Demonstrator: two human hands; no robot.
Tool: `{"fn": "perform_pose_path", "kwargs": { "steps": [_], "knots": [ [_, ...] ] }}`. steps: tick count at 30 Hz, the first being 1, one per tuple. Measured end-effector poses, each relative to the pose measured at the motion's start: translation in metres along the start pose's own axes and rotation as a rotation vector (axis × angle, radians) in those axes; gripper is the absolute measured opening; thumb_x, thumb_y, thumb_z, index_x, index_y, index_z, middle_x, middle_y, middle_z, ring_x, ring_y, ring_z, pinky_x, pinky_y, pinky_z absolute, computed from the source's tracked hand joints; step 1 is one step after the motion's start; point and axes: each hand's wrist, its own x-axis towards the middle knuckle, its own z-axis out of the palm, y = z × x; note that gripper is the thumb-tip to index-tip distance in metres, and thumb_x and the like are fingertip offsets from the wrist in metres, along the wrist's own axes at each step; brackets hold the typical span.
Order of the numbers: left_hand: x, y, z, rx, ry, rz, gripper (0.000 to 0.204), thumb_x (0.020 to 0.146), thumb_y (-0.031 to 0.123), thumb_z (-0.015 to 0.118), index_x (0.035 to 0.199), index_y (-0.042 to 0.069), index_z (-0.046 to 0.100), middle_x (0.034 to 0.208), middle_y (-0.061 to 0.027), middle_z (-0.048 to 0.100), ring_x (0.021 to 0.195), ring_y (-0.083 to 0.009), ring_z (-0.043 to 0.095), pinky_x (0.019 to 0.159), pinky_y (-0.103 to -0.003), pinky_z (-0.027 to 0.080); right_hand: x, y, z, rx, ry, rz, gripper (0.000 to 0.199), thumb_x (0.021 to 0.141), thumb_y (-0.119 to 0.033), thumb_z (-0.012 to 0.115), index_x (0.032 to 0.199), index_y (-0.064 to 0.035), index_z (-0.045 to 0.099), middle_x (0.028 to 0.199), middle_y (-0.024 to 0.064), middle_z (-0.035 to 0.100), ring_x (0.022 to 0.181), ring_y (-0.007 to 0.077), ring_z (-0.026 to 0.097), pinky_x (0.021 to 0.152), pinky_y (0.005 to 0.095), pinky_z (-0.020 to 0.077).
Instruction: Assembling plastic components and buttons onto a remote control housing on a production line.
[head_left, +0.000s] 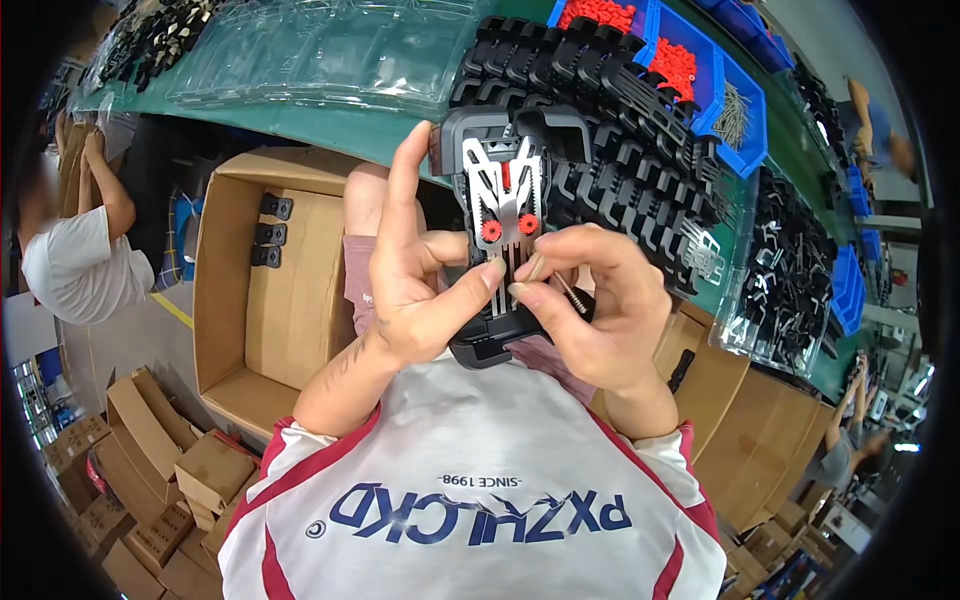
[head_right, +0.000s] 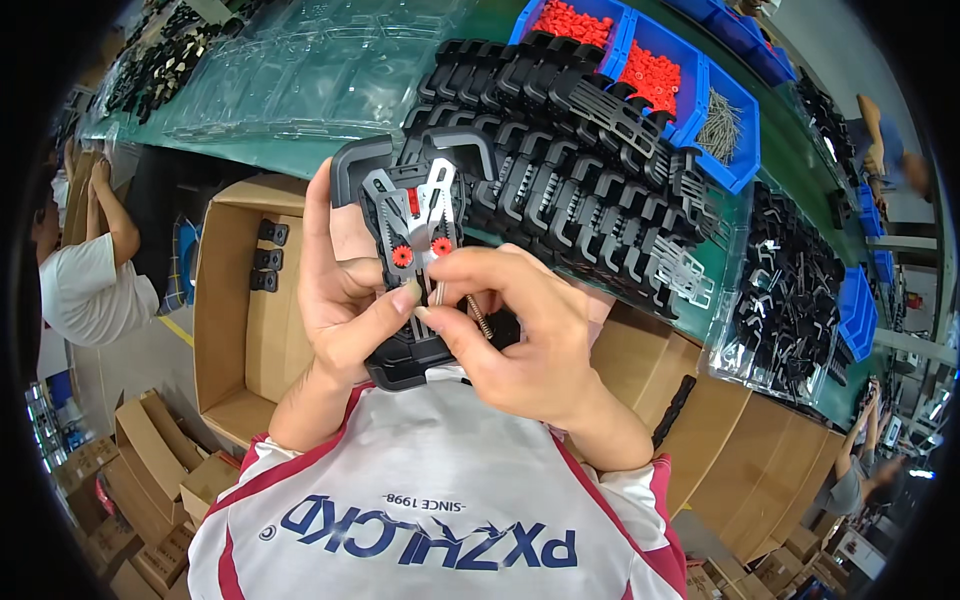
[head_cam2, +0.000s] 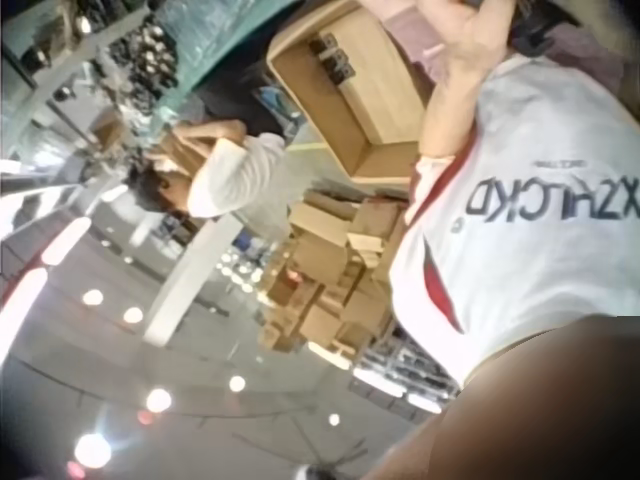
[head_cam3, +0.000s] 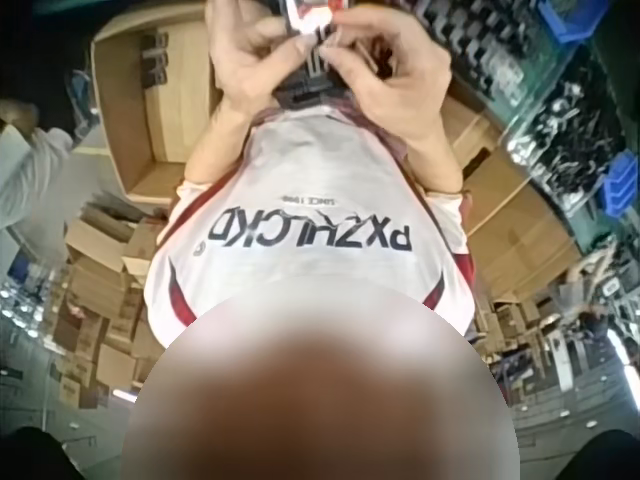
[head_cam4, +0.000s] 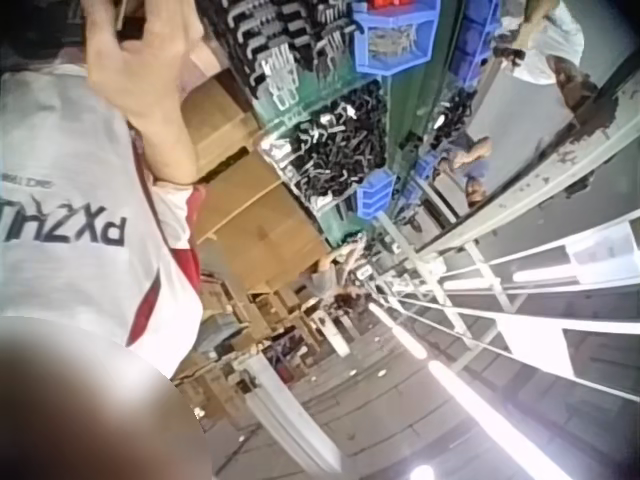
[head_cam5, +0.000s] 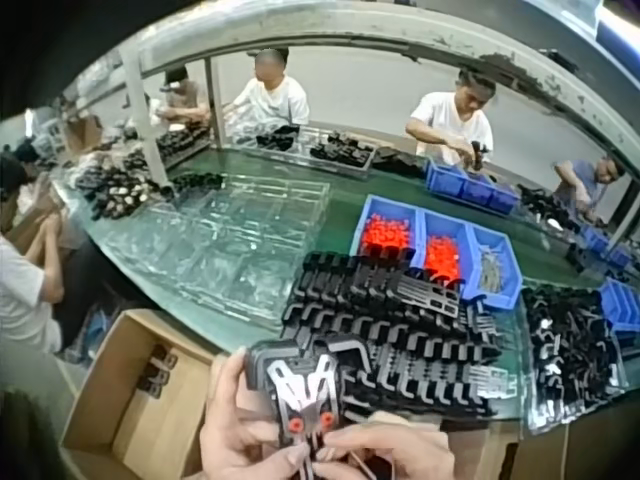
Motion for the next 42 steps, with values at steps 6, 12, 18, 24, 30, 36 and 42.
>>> {"fn": "perform_pose_path", "kwargs": {
  "steps": [6, 12, 18, 24, 30, 36, 42],
  "knots": [
    [-0.001, 0.004, 0.006, 0.03, 0.036, -0.028, 0.095, 0.073, -0.009, 0.054, 0.147, -0.002, -0.006, 0.125, -0.0261, 0.052, 0.051, -0.0101, 0.054, 0.048, -0.015, 0.038, -0.003, -0.002, 0.005, -0.051, 0.045, 0.052, 0.03, 0.065, 0.013, 0.07, 0.091, 0.0014, 0.061, 0.077, 0.009, 0.064, 0.063, 0.0121, 0.052, 0.056, 0.0205, 0.0408],
    [0.0, 0.001, 0.001, 0.16, -0.053, 0.086, 0.093, 0.074, -0.008, 0.053, 0.146, -0.003, -0.005, 0.105, -0.0216, 0.063, 0.049, -0.0096, 0.051, 0.048, -0.015, 0.037, 0.001, 0.0, 0.0, -0.122, -0.029, -0.022, 0.024, 0.064, 0.012, 0.07, 0.086, 0.0016, 0.066, 0.076, 0.0076, 0.064, 0.063, 0.012, 0.051, 0.056, 0.0209, 0.0406],
    [-0.001, 0.003, 0.007, 0.157, 0.005, 0.06, 0.091, 0.075, -0.009, 0.052, 0.146, -0.003, -0.004, 0.084, -0.0149, 0.066, 0.047, -0.0085, 0.048, 0.047, -0.014, 0.035, 0.001, -0.003, 0.0, -0.175, -0.023, -0.023, 0.022, 0.064, 0.011, 0.07, 0.083, 0.0011, 0.07, 0.075, 0.0058, 0.065, 0.064, 0.0122, 0.051, 0.057, 0.0215, 0.0409],
    [-0.002, 0.001, 0.004, 0.192, -0.036, 0.067, 0.091, 0.076, -0.009, 0.051, 0.146, -0.003, -0.005, 0.078, -0.0135, 0.066, 0.046, -0.0081, 0.047, 0.046, -0.014, 0.034, 0.0, -0.007, -0.001, -0.202, -0.039, 0.041, 0.024, 0.064, 0.01, 0.069, 0.085, 0.0013, 0.07, 0.077, 0.0063, 0.065, 0.065, 0.0128, 0.052, 0.058, 0.0219, 0.0414],
    [-0.001, -0.002, 0.014, 0.066, 0.082, 0.052, 0.091, 0.076, -0.008, 0.051, 0.147, -0.001, -0.006, 0.075, -0.0137, 0.067, 0.046, -0.0077, 0.047, 0.046, -0.013, 0.033, -0.004, -0.013, -0.005, -0.166, -0.017, 0.057, 0.025, 0.064, 0.009, 0.069, 0.088, 0.002, 0.069, 0.079, 0.0098, 0.065, 0.066, 0.0149, 0.052, 0.059, 0.0227, 0.042],
    [0.001, 0.007, 0.002, -0.22, 0.021, -0.135, 0.094, 0.076, -0.009, 0.052, 0.147, 0.002, -0.008, 0.08, -0.015, 0.068, 0.047, -0.0075, 0.049, 0.047, -0.013, 0.031, -0.009, -0.013, -0.01, 0.495, 0.303, 0.126, 0.024, 0.068, 0.009, 0.069, 0.091, 0.002, 0.067, 0.083, 0.0074, 0.065, 0.064, 0.0138, 0.053, 0.057, 0.0216, 0.0426],
    [0.0, 0.006, 0.004, -0.267, 0.034, -0.159, 0.096, 0.074, -0.011, 0.051, 0.148, 0.004, -0.01, 0.084, -0.0159, 0.068, 0.048, -0.0076, 0.05, 0.046, -0.013, 0.03, -0.008, -0.003, -0.017, 0.275, 0.169, 0.018, 0.023, 0.07, 0.011, 0.067, 0.091, 0.0019, 0.067, 0.085, 0.0086, 0.065, 0.067, 0.0138, 0.053, 0.062, 0.021, 0.044]
  ]
}}
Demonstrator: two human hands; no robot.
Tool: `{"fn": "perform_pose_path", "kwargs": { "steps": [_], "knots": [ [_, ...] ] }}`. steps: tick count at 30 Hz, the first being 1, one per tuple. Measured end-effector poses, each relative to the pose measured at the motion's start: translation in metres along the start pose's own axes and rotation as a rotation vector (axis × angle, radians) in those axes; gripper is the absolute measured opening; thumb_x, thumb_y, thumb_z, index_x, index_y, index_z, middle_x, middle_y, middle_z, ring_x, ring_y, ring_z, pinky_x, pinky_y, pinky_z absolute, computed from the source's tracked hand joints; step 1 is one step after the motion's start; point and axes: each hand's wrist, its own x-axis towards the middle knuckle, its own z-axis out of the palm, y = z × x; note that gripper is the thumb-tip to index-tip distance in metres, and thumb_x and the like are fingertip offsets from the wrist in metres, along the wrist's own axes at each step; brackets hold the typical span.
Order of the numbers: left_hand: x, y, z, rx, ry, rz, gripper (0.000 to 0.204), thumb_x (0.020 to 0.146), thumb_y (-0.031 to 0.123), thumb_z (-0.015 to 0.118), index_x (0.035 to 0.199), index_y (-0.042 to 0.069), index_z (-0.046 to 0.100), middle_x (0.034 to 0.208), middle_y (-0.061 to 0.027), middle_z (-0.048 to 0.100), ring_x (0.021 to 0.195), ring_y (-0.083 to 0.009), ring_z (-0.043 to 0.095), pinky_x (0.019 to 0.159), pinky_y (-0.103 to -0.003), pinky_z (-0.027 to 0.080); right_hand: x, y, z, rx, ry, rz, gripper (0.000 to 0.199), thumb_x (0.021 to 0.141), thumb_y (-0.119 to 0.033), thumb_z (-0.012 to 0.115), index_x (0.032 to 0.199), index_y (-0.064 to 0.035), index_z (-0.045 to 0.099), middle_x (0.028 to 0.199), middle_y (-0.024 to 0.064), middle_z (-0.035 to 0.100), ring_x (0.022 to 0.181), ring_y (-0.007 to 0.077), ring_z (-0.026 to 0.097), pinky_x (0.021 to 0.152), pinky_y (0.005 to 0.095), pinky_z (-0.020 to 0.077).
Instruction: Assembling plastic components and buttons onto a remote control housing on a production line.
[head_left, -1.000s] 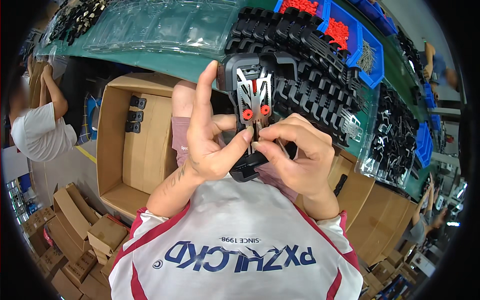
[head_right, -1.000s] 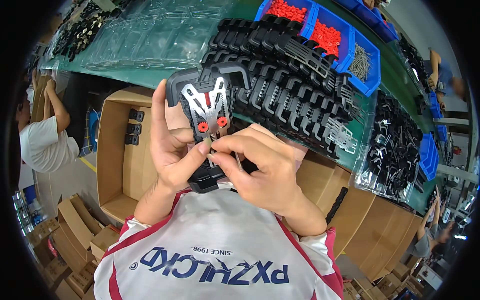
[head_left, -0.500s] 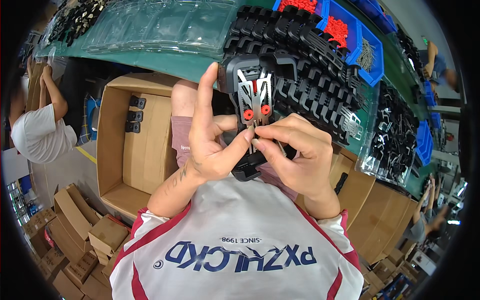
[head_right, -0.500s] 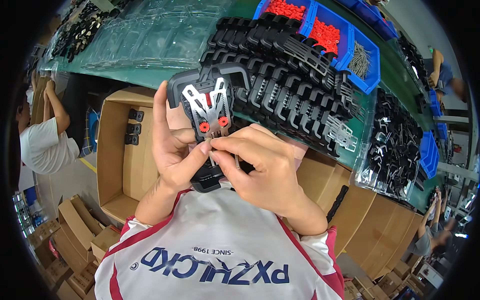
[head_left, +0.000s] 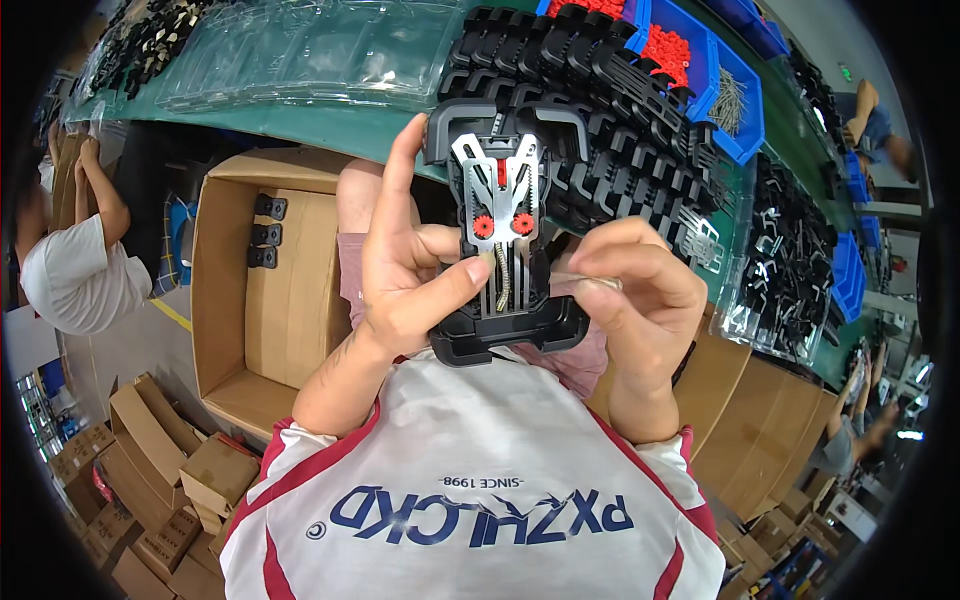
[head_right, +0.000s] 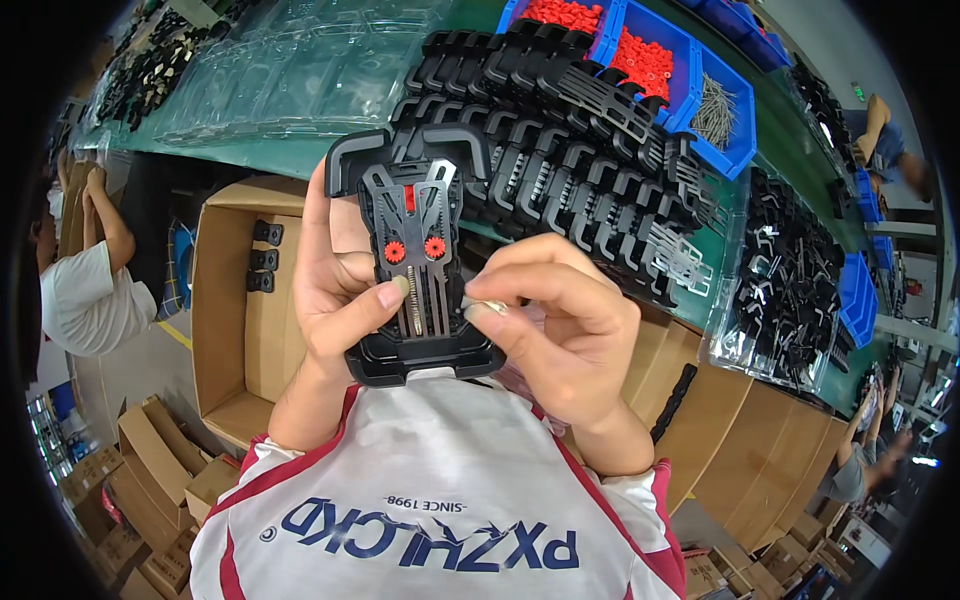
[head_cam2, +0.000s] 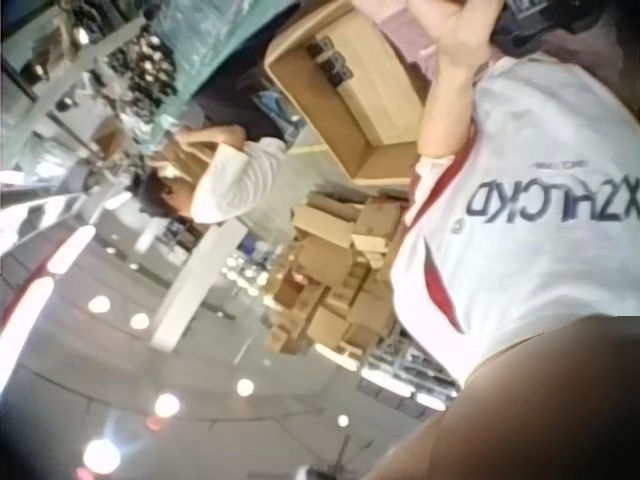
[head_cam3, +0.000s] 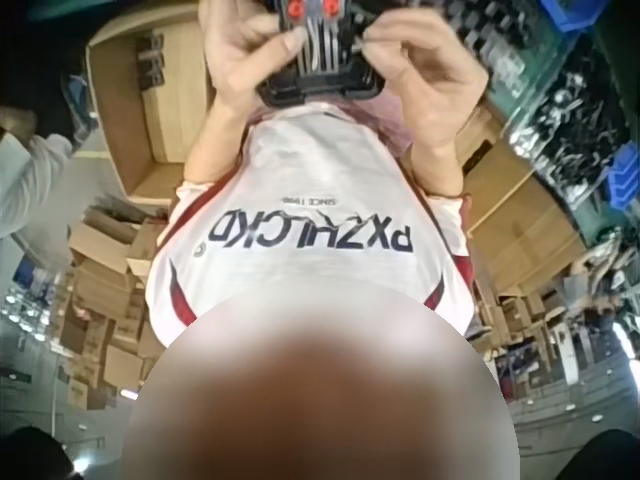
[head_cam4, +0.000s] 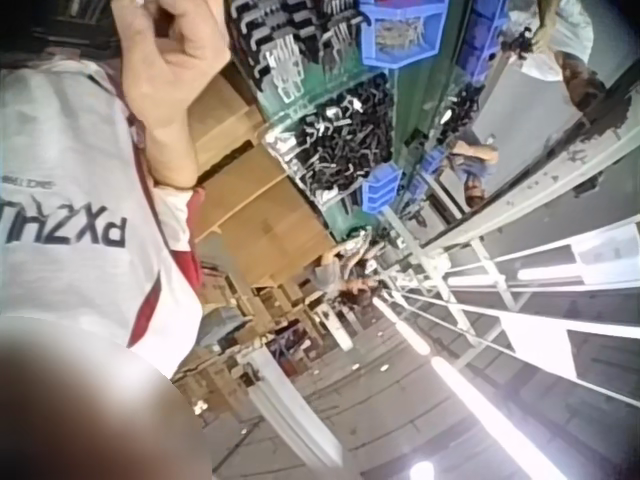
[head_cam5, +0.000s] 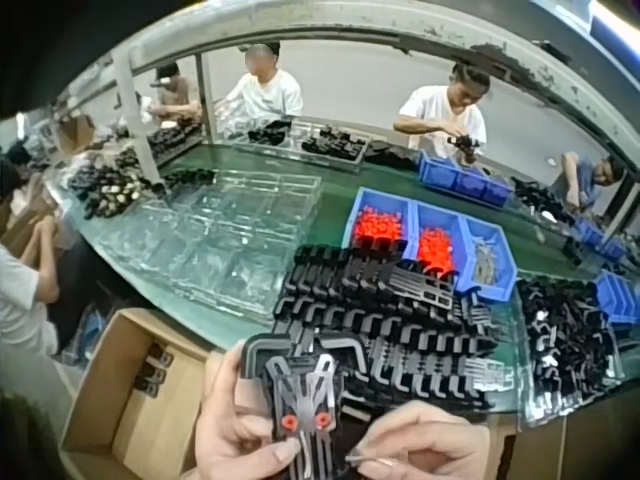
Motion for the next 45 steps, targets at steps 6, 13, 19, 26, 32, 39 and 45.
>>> {"fn": "perform_pose_path", "kwargs": {
  "steps": [6, 13, 19, 26, 32, 39, 45],
  "knots": [
    [-0.001, 0.0, 0.0, 0.124, -0.025, 0.024, 0.095, 0.074, -0.011, 0.051, 0.147, 0.002, -0.008, 0.111, -0.0235, 0.06, 0.048, -0.0083, 0.051, 0.047, -0.013, 0.032, -0.004, 0.0, 0.009, -0.13, -0.063, 0.136, 0.024, 0.069, 0.01, 0.069, 0.09, 0.0009, 0.067, 0.081, 0.0071, 0.065, 0.068, 0.0122, 0.053, 0.065, 0.0206, 0.0438],
    [-0.002, -0.002, 0.001, 0.179, 0.011, 0.053, 0.093, 0.074, -0.01, 0.051, 0.147, -0.001, -0.005, 0.137, -0.028, 0.04, 0.051, -0.0096, 0.053, 0.049, -0.014, 0.037, -0.004, 0.003, 0.02, -0.072, 0.028, 0.262, 0.028, 0.067, 0.011, 0.069, 0.093, 0.0027, 0.066, 0.079, 0.0097, 0.064, 0.068, 0.0123, 0.053, 0.064, 0.0217, 0.0427],
    [-0.003, -0.003, 0.002, 0.229, 0.007, 0.077, 0.092, 0.074, -0.01, 0.051, 0.147, -0.002, -0.005, 0.137, -0.0291, 0.04, 0.053, -0.0106, 0.056, 0.051, -0.016, 0.04, -0.001, 0.012, 0.004, -0.235, -0.209, 0.106, 0.028, 0.068, 0.012, 0.069, 0.095, 0.0045, 0.069, 0.079, 0.0101, 0.064, 0.067, 0.0119, 0.051, 0.063, 0.0206, 0.0416],
    [-0.005, -0.013, -0.007, 0.296, -0.072, 0.136, 0.091, 0.075, -0.009, 0.051, 0.147, -0.003, -0.004, 0.131, -0.0282, 0.046, 0.053, -0.0107, 0.055, 0.052, -0.015, 0.041, -0.004, 0.011, 0.008, -0.176, -0.118, 0.256, 0.027, 0.069, 0.011, 0.069, 0.094, 0.0, 0.071, 0.079, 0.0049, 0.065, 0.065, 0.0097, 0.051, 0.06, 0.0192, 0.042],
    [-0.007, -0.008, 0.0, 0.261, -0.045, 0.058, 0.089, 0.075, -0.007, 0.054, 0.147, -0.004, 0.001, 0.109, -0.0197, 0.06, 0.05, -0.0091, 0.048, 0.053, -0.012, 0.036, -0.007, 0.007, 0.005, -0.265, -0.076, 0.225, 0.028, 0.067, 0.009, 0.07, 0.094, -0.0002, 0.071, 0.078, 0.0045, 0.065, 0.067, 0.0114, 0.052, 0.06, 0.0207, 0.0422],
    [0.003, -0.033, 0.009, 0.469, -0.033, 0.178, 0.091, 0.07, -0.001, 0.057, 0.147, -0.003, 0.008, 0.093, -0.0109, 0.058, 0.059, -0.0119, 0.043, 0.066, -0.017, 0.041, -0.043, 0.0, -0.041, -0.315, 0.219, -0.177, 0.03, 0.07, 0.01, 0.067, 0.099, 0.0021, 0.068, 0.081, 0.0093, 0.062, 0.068, 0.0149, 0.054, 0.062, 0.0222, 0.0433],
    [0.005, -0.054, 0.043, 0.317, -0.218, -0.063, 0.09, 0.072, -0.004, 0.053, 0.148, -0.001, 0.003, 0.097, -0.0153, 0.06, 0.055, -0.0116, 0.044, 0.061, -0.015, 0.04, -0.157, 0.047, -0.139, -0.818, 0.818, 0.016, 0.028, 0.073, 0.002, 0.068, 0.1, 0.0021, 0.066, 0.082, 0.0096, 0.063, 0.064, 0.0188, 0.056, 0.06, 0.0254, 0.0462]
  ]
}}
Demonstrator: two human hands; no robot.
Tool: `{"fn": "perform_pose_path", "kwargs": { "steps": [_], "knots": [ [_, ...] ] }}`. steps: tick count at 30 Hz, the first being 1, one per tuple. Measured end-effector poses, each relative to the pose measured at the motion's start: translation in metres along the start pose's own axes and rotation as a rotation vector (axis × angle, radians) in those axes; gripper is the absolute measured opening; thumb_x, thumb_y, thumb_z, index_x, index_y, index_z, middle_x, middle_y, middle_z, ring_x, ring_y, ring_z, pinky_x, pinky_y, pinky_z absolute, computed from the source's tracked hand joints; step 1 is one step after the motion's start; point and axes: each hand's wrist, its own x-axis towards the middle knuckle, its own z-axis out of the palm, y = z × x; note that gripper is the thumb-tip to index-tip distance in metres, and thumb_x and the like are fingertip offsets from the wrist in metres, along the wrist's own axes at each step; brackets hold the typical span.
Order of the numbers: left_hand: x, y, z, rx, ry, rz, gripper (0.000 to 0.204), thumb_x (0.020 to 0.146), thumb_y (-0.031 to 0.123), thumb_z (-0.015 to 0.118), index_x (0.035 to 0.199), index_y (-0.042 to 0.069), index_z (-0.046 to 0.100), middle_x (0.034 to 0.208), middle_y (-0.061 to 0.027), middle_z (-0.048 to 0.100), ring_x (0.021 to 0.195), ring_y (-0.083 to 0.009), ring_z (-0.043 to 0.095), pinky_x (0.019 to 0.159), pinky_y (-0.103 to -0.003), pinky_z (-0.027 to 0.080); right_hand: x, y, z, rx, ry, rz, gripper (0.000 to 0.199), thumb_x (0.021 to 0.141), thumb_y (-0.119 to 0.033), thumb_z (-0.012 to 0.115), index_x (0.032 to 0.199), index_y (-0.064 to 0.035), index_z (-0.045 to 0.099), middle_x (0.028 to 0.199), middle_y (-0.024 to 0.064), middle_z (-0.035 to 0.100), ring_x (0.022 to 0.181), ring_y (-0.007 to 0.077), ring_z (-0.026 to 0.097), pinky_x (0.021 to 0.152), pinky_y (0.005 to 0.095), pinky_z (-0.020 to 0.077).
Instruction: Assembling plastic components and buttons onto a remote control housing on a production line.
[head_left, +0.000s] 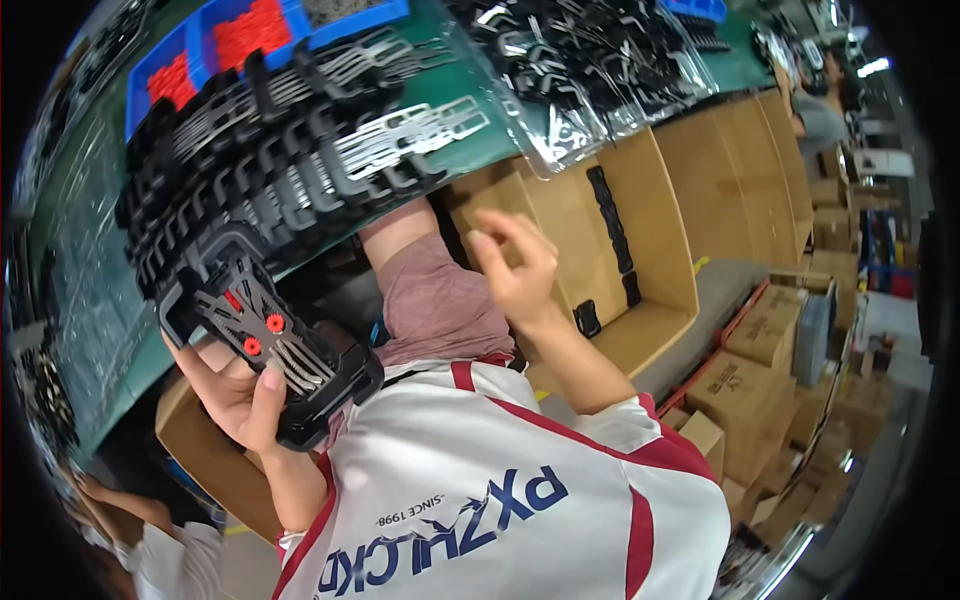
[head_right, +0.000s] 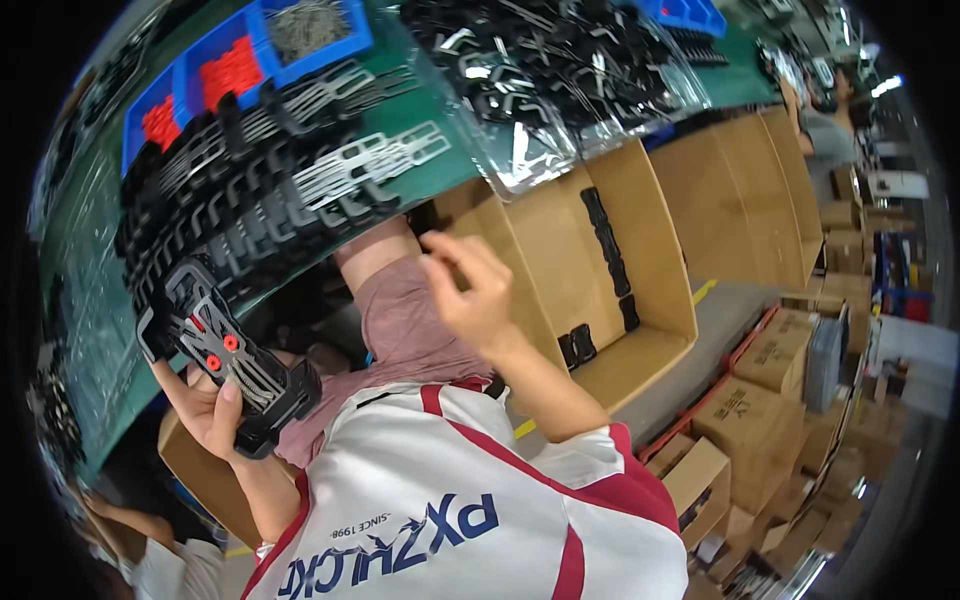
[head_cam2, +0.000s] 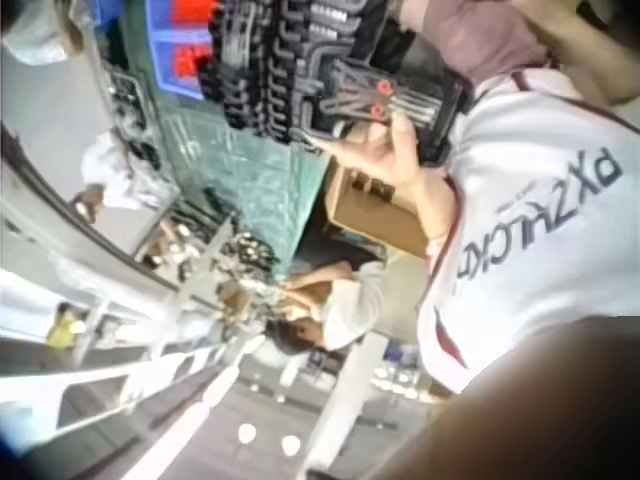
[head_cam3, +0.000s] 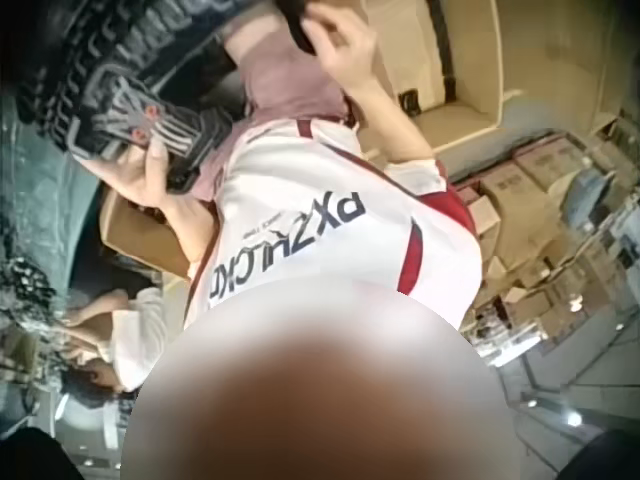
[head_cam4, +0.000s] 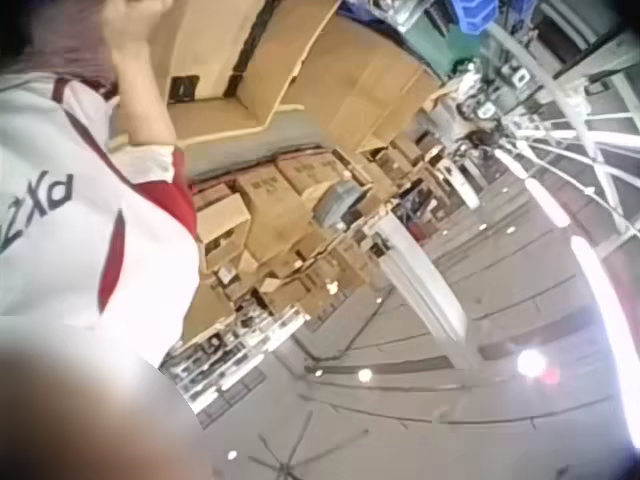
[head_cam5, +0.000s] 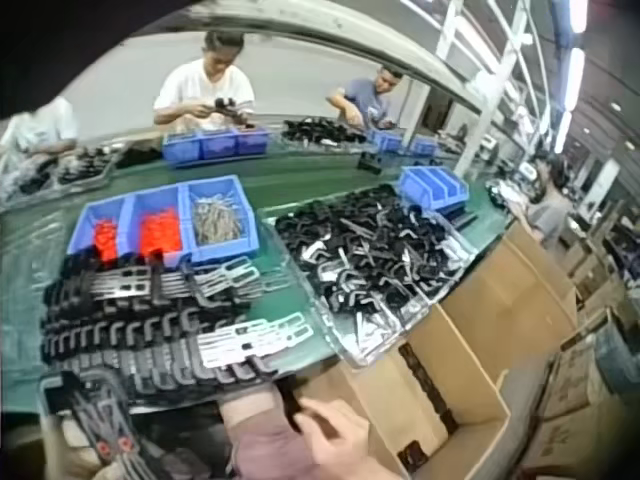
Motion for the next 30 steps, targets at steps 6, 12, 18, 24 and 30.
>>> {"fn": "perform_pose_path", "kwargs": {
  "steps": [6, 12, 18, 24, 30],
  "knots": [
    [0.004, -0.013, 0.03, 0.0, -0.18, 0.023, 0.086, 0.077, -0.006, 0.051, 0.148, 0.002, 0.002, 0.106, -0.0222, 0.06, 0.057, -0.0101, 0.047, 0.061, -0.014, 0.039, -0.082, 0.153, -0.075, -0.644, 0.121, 0.39, 0.031, 0.08, -0.017, 0.066, 0.106, -0.0009, 0.065, 0.088, 0.0141, 0.066, 0.073, 0.0393, 0.061, 0.071, 0.0429, 0.0504],
    [0.011, -0.024, 0.054, 0.069, -0.194, -0.033, 0.079, 0.081, -0.002, 0.052, 0.148, 0.001, 0.009, 0.107, -0.0225, 0.062, 0.054, -0.0051, 0.046, 0.056, -0.011, 0.033, -0.109, 0.184, -0.098, -0.477, 0.051, 0.705, 0.025, 0.085, -0.021, 0.062, 0.095, 0.0016, 0.066, 0.082, 0.0153, 0.068, 0.074, 0.034, 0.063, 0.068, 0.0379, 0.0509],
    [0.01, -0.021, 0.045, 0.073, -0.192, -0.136, 0.077, 0.081, -0.004, 0.053, 0.147, 0.0, 0.013, 0.11, -0.0243, 0.061, 0.056, -0.0068, 0.047, 0.057, -0.012, 0.036, -0.144, 0.281, -0.184, -0.145, 0.451, 1.049, 0.035, 0.086, -0.016, 0.055, 0.115, 0.0039, 0.057, 0.103, 0.0188, 0.065, 0.089, 0.0255, 0.063, 0.078, 0.0306, 0.0502],
    [0.012, -0.02, 0.051, 0.216, -0.196, -0.24, 0.07, 0.082, -0.006, 0.054, 0.143, 0.001, 0.021, 0.09, -0.0141, 0.066, 0.055, -0.0066, 0.048, 0.055, -0.013, 0.037, -0.286, 0.404, -0.256, -0.857, -0.324, 1.005, 0.035, 0.08, -0.017, 0.055, 0.11, 0.0001, 0.057, 0.104, 0.0248, 0.061, 0.096, 0.0385, 0.059, 0.082, 0.0435, 0.0485],
    [0.006, -0.005, 0.087, -0.208, -0.08, -0.331, 0.06, 0.083, -0.011, 0.054, 0.136, 0.004, 0.029, 0.089, -0.0114, 0.067, 0.057, -0.0071, 0.053, 0.053, -0.016, 0.04, -0.258, 0.382, -0.238, -0.96, -0.543, 1.046, 0.04, 0.082, -0.013, 0.052, 0.122, -0.012, 0.047, 0.115, 0.0266, 0.051, 0.102, 0.0436, 0.053, 0.087, 0.0443, 0.0471]
  ]
}}
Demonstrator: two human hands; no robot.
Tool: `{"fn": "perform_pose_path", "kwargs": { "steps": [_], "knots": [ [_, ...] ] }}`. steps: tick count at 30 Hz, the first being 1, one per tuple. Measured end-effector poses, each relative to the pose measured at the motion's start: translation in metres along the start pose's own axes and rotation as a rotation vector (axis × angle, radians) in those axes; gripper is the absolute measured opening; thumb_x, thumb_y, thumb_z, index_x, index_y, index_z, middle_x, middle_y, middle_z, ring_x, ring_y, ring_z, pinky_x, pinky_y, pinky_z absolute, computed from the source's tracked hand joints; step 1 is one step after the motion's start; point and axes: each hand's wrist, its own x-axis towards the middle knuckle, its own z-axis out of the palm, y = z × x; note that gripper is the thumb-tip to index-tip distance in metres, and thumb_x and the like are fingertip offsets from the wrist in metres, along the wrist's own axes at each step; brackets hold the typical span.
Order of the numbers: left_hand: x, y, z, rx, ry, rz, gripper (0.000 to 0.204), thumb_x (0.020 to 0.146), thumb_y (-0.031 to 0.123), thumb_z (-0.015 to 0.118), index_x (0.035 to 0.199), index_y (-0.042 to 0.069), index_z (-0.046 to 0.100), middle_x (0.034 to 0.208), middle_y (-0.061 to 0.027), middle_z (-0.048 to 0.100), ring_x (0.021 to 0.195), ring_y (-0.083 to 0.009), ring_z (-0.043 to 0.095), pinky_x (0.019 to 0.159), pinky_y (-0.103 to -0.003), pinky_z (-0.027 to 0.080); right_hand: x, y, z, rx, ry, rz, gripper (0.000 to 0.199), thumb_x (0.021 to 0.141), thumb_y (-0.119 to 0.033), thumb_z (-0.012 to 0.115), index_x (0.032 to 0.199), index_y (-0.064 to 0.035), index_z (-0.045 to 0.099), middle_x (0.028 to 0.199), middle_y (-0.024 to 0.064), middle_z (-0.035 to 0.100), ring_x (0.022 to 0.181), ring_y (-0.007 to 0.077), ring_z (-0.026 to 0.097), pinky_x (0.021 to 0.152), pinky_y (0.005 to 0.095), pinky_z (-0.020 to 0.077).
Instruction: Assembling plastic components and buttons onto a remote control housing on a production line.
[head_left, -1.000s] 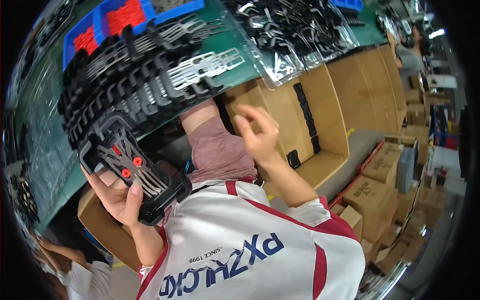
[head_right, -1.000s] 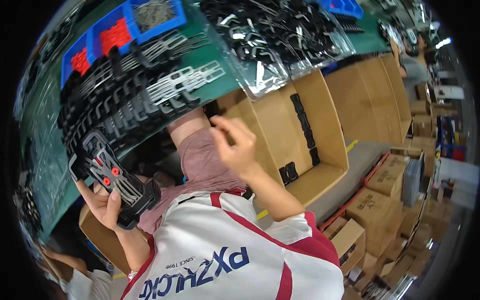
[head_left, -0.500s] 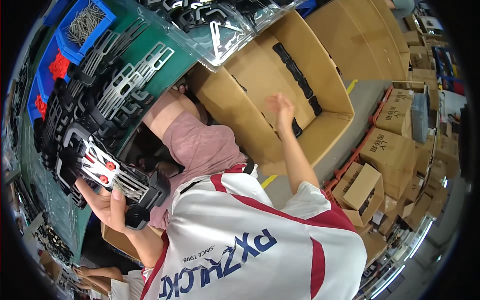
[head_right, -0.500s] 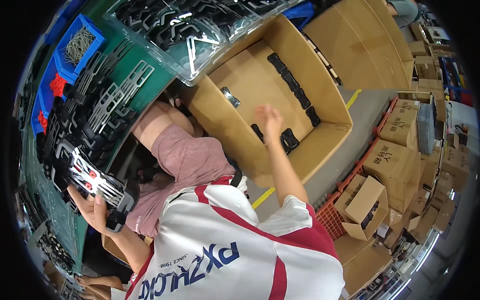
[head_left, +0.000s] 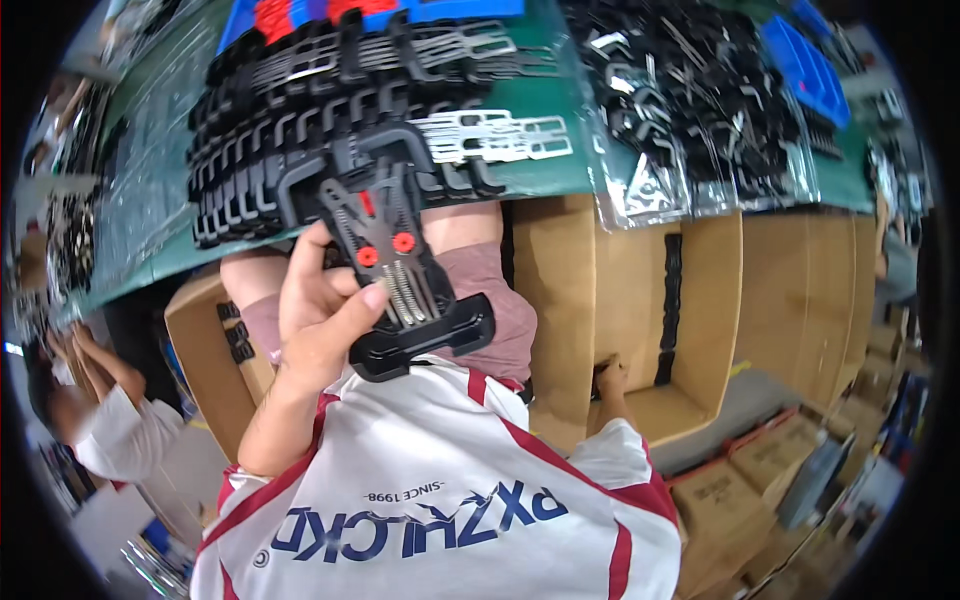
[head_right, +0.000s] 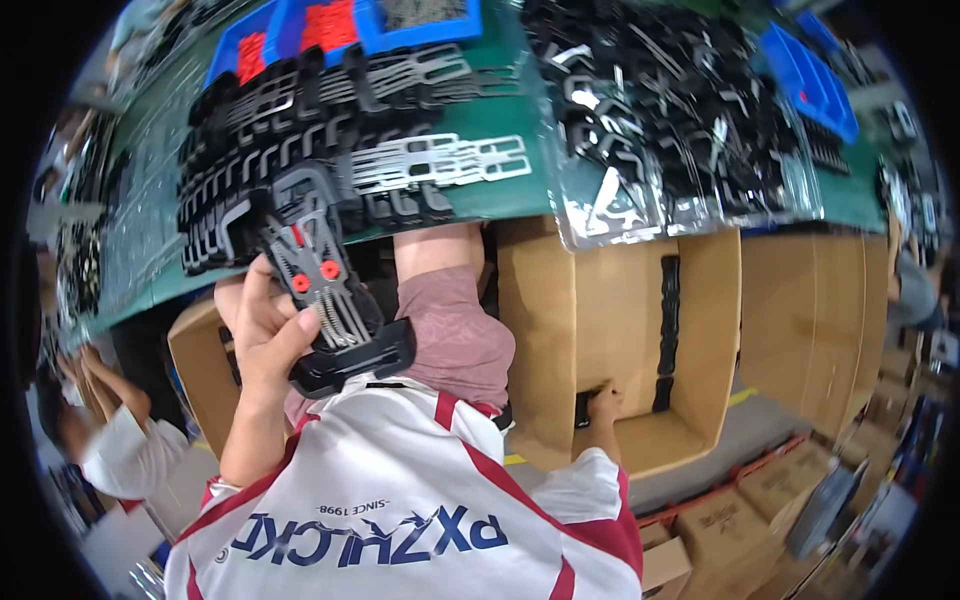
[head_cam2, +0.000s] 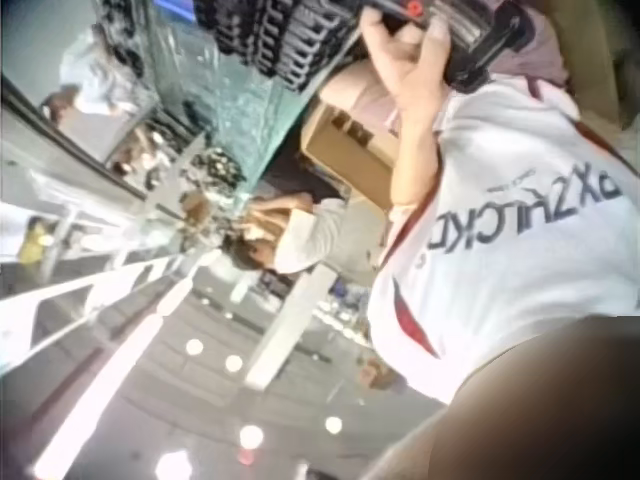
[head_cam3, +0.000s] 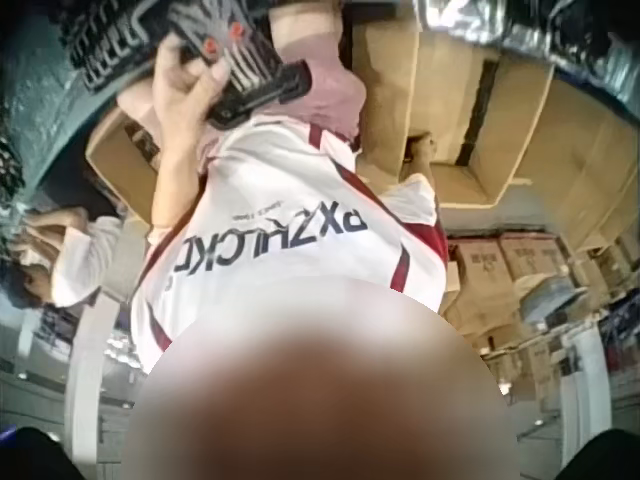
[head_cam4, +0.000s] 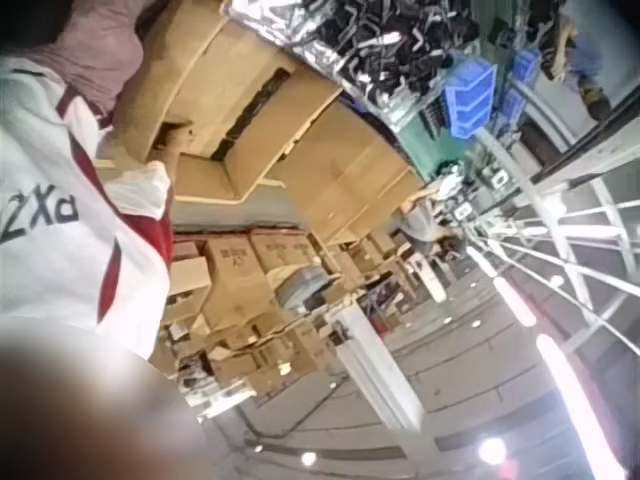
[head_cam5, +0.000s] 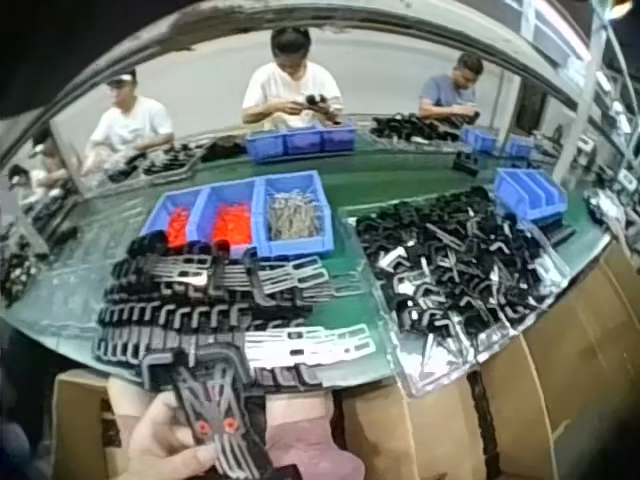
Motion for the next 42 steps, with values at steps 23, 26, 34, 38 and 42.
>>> {"fn": "perform_pose_path", "kwargs": {
  "steps": [23, 26, 34, 38, 42],
  "knots": [
    [-0.007, -0.001, -0.029, -0.125, 0.089, 0.032, 0.034, 0.085, -0.009, 0.054, 0.118, -0.003, 0.049, 0.093, -0.0128, 0.068, 0.067, -0.0116, 0.063, 0.059, -0.017, 0.048, -0.194, -0.322, -0.175, 2.017, -1.56, -0.612, 0.041, 0.087, -0.005, 0.059, 0.126, -0.0041, 0.048, 0.107, 0.0179, 0.061, 0.069, 0.0228, 0.057, 0.054, 0.0276, 0.0461],
    [-0.013, 0.005, -0.041, -0.156, 0.134, 0.086, 0.032, 0.085, -0.009, 0.055, 0.116, -0.004, 0.05, 0.092, -0.0126, 0.068, 0.067, -0.0116, 0.063, 0.059, -0.017, 0.048, -0.204, -0.351, -0.192, 2.123, -1.501, -0.658, 0.045, 0.09, -0.014, 0.058, 0.132, -0.0028, 0.043, 0.112, 0.0175, 0.059, 0.067, 0.0202, 0.052, 0.057, 0.0276, 0.0431],
    [-0.02, 0.014, -0.064, -0.243, 0.313, 0.158, 0.028, 0.085, -0.008, 0.055, 0.113, -0.003, 0.052, 0.087, -0.011, 0.068, 0.064, -0.0087, 0.06, 0.059, -0.016, 0.047, -0.187, -0.38, -0.22, 2.172, -1.108, -0.733, 0.049, 0.096, -0.025, 0.047, 0.138, -0.0005, 0.036, 0.126, 0.0164, 0.051, 0.075, 0.0183, 0.048, 0.067, 0.031, 0.0392],
    [-0.018, 0.029, -0.056, -0.254, 0.408, 0.21, 0.025, 0.085, -0.007, 0.056, 0.109, -0.003, 0.054, 0.085, -0.0094, 0.067, 0.063, -0.0075, 0.059, 0.059, -0.015, 0.047, -0.205, -0.394, -0.224, 2.343, -1.163, -0.561, 0.052, 0.094, -0.024, 0.05, 0.141, -0.0052, 0.034, 0.128, 0.0187, 0.05, 0.084, 0.0249, 0.053, 0.074, 0.0356, 0.0445],
    [-0.019, 0.03, -0.056, -0.202, 0.451, 0.235, 0.024, 0.084, -0.007, 0.058, 0.108, -0.003, 0.056, 0.084, -0.0083, 0.067, 0.063, -0.007, 0.058, 0.059, -0.015, 0.046, -0.241, -0.409, -0.243, 2.432, -1.307, -0.501, 0.059, 0.092, -0.023, 0.053, 0.143, -0.0075, 0.029, 0.133, 0.0203, 0.046, 0.097, 0.0307, 0.055, 0.085, 0.0409, 0.0456]
  ]
}}
